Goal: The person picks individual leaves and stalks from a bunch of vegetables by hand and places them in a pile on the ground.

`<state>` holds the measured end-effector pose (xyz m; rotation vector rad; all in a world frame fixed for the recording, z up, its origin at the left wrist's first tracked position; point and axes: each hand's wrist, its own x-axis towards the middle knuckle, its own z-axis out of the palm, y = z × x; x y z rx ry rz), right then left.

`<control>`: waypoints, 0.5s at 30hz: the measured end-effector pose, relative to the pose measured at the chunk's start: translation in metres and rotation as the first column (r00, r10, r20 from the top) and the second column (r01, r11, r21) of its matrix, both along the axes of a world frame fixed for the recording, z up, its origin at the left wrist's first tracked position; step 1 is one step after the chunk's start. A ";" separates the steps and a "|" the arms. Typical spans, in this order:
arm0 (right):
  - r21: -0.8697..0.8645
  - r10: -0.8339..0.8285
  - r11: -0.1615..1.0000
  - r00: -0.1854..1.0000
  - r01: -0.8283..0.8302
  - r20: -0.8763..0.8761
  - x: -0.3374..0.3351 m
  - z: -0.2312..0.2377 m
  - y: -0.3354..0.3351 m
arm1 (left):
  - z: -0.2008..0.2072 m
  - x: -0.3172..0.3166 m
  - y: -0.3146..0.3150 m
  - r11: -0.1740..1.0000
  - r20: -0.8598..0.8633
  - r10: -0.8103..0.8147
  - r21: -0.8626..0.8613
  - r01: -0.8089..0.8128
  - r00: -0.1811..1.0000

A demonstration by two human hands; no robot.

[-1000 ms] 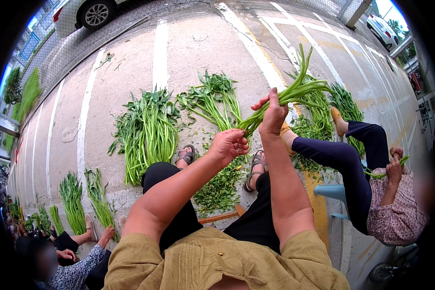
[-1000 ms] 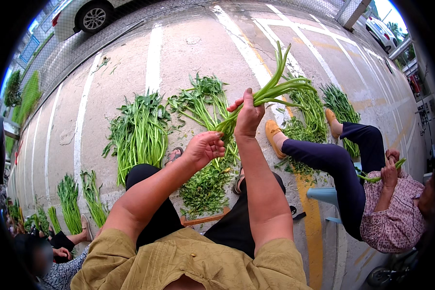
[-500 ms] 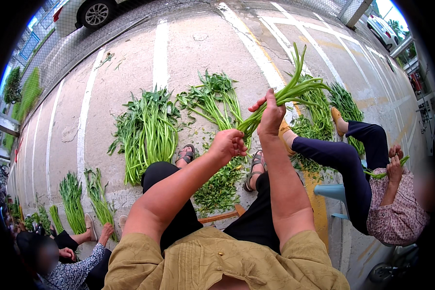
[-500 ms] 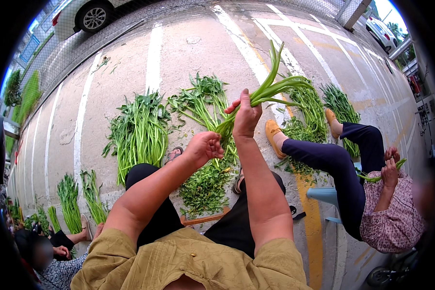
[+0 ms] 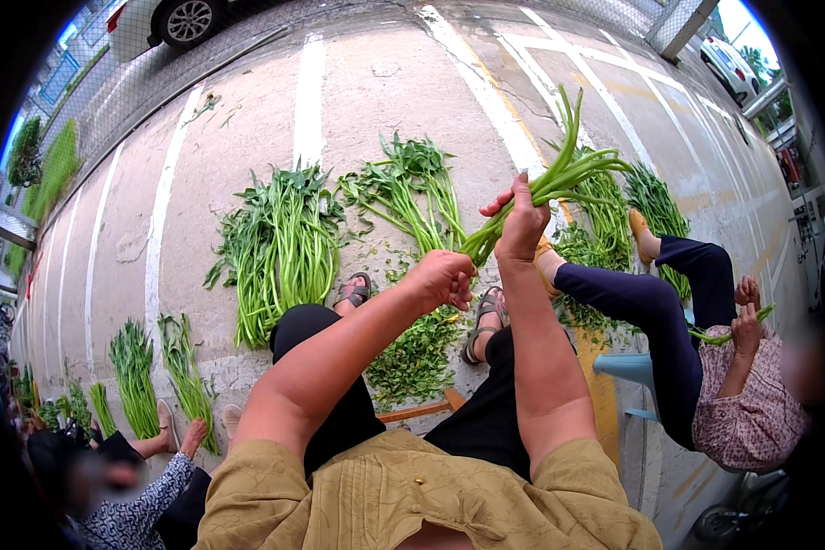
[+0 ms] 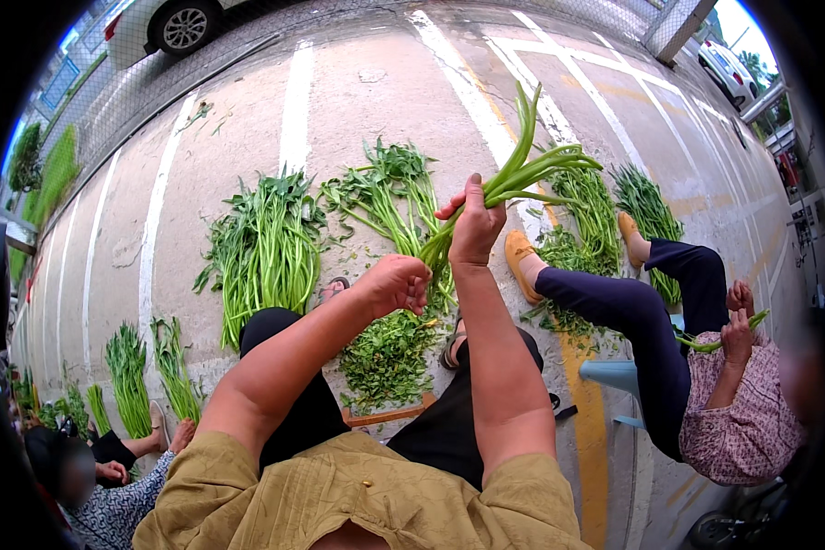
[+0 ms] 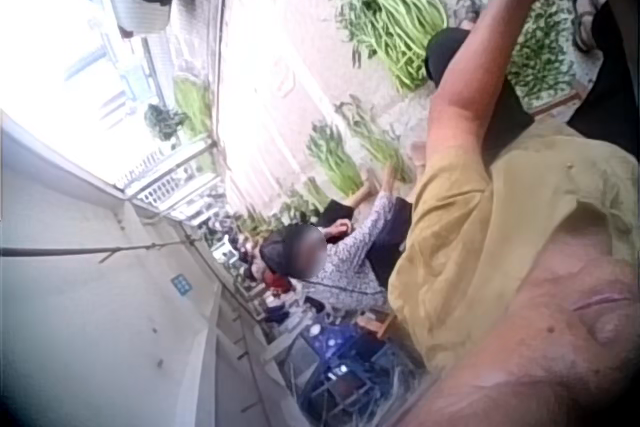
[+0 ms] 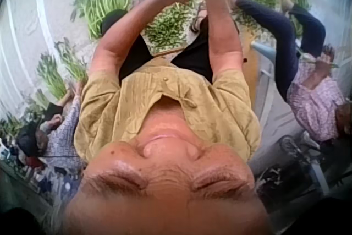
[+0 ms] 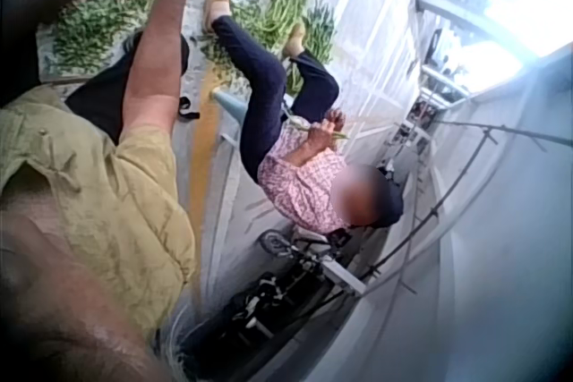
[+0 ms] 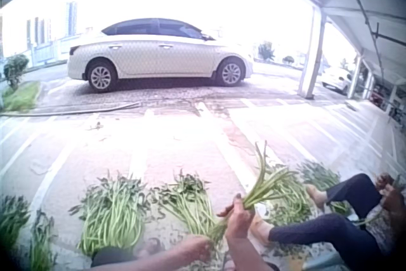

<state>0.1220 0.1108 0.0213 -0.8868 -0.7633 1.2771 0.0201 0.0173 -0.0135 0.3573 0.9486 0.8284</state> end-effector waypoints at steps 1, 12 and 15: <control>0.011 -0.019 1.000 1.000 0.019 -0.013 0.001 0.000 0.003 | -0.006 0.001 -0.003 0.999 -0.002 -0.032 -0.019 0.032 0.999; -0.050 -0.079 0.996 0.991 0.074 -0.105 0.013 0.007 0.010 | -0.005 0.003 -0.003 0.969 0.190 0.198 0.108 -0.221 0.962; -0.055 -0.057 0.997 0.992 0.051 -0.113 0.010 0.007 0.008 | -0.005 0.005 -0.002 0.964 0.218 0.231 0.080 -0.253 0.948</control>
